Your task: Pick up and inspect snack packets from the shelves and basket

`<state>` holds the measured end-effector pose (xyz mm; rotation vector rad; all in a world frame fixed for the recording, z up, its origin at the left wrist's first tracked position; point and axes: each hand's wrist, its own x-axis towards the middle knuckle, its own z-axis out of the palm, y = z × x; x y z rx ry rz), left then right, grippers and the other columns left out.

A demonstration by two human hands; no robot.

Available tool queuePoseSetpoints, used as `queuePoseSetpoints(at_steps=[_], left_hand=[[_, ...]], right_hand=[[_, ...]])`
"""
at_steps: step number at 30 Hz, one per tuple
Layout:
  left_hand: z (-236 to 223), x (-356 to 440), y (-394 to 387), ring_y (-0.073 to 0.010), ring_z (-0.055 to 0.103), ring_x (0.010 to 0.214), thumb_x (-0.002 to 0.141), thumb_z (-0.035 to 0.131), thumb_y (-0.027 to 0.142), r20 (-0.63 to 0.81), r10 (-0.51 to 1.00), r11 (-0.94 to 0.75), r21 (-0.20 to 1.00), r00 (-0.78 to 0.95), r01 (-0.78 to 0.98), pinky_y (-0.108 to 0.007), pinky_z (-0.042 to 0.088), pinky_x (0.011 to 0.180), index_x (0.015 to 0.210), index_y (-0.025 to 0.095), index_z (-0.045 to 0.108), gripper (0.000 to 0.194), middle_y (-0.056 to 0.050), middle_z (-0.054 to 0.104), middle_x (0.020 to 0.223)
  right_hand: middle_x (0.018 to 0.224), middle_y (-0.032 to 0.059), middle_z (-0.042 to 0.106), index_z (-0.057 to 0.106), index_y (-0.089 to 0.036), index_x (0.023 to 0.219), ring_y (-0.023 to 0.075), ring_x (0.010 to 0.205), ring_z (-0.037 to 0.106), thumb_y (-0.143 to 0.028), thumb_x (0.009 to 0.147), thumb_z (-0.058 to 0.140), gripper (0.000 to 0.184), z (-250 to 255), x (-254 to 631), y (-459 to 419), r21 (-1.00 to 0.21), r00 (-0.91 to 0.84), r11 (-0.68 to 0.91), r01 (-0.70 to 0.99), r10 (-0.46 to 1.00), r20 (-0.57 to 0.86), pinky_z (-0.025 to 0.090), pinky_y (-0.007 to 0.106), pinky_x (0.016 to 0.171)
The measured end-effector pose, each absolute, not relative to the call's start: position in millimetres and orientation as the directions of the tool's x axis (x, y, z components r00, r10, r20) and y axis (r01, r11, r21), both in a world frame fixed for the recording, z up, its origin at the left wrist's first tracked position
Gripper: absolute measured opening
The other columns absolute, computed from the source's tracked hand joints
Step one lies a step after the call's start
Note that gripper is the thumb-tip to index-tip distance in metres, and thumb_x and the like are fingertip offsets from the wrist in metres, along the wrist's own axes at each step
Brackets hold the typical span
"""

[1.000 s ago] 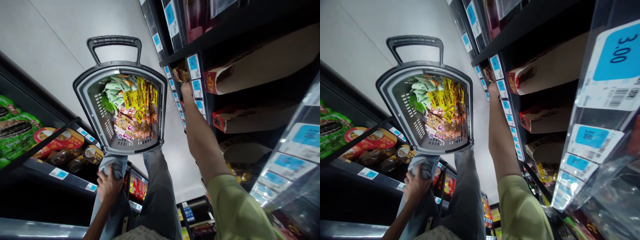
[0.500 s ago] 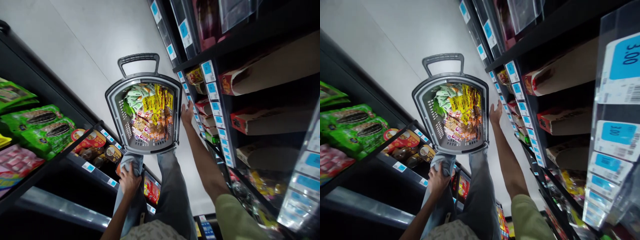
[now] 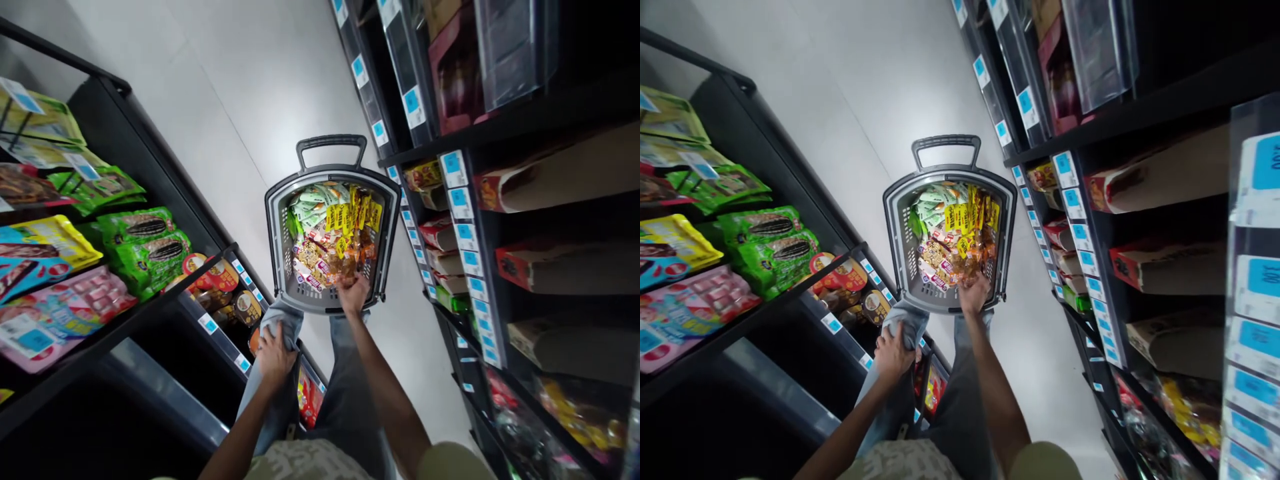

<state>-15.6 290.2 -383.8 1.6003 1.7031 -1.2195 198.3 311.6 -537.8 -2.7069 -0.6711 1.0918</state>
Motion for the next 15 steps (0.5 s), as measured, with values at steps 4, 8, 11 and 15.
queuePoseSetpoints(at_steps=[4,8,11,15], left_hand=[[-385,-24,291,-0.04,0.048,0.106,0.07,0.067,0.041,-0.843,0.505,-0.075,-0.255,-0.184,0.964,-0.045,0.047,0.075,0.145,0.023,0.042,0.081,-0.022,0.041,0.13],[-384,-27,288,-0.0387,0.049,0.106,0.07,0.066,0.038,-0.835,0.524,-0.086,-0.25,-0.17,0.965,-0.044,0.047,0.076,0.144,0.024,0.043,0.079,-0.021,0.039,0.133],[-382,-29,282,-0.0379,0.048,0.106,0.071,0.065,0.038,-0.824,0.546,-0.104,-0.246,-0.152,0.964,-0.043,0.047,0.076,0.143,0.022,0.043,0.077,-0.021,0.04,0.131],[-380,-32,269,-0.0371,0.05,0.103,0.074,0.062,0.038,-0.837,0.531,-0.119,-0.232,-0.135,0.965,-0.044,0.048,0.074,0.144,0.022,0.042,0.075,-0.021,0.042,0.127]], right_hand=[[0.135,0.0271,0.047,0.041,-0.004,0.131,0.0341,0.126,0.043,-0.035,0.071,0.065,0.071,-553,174,304,-0.143,0.593,-0.956,0.257,0.273,-0.757,0.037,0.041,0.103],[0.124,0.0263,0.056,0.043,-0.004,0.13,0.0318,0.112,0.055,-0.027,0.08,0.055,0.056,-566,168,311,-0.089,0.606,-0.974,0.206,0.199,-0.77,0.043,0.038,0.092],[0.113,0.0243,0.061,0.044,-0.005,0.129,0.0302,0.103,0.06,-0.022,0.085,0.044,0.046,-570,175,313,-0.041,0.631,-0.987,0.157,0.132,-0.764,0.045,0.039,0.086],[0.099,0.0181,0.068,0.054,-0.009,0.121,0.0285,0.093,0.065,-0.024,0.083,0.046,0.042,-553,191,299,-0.132,0.568,-0.974,0.184,0.215,-0.794,0.047,0.038,0.081]])
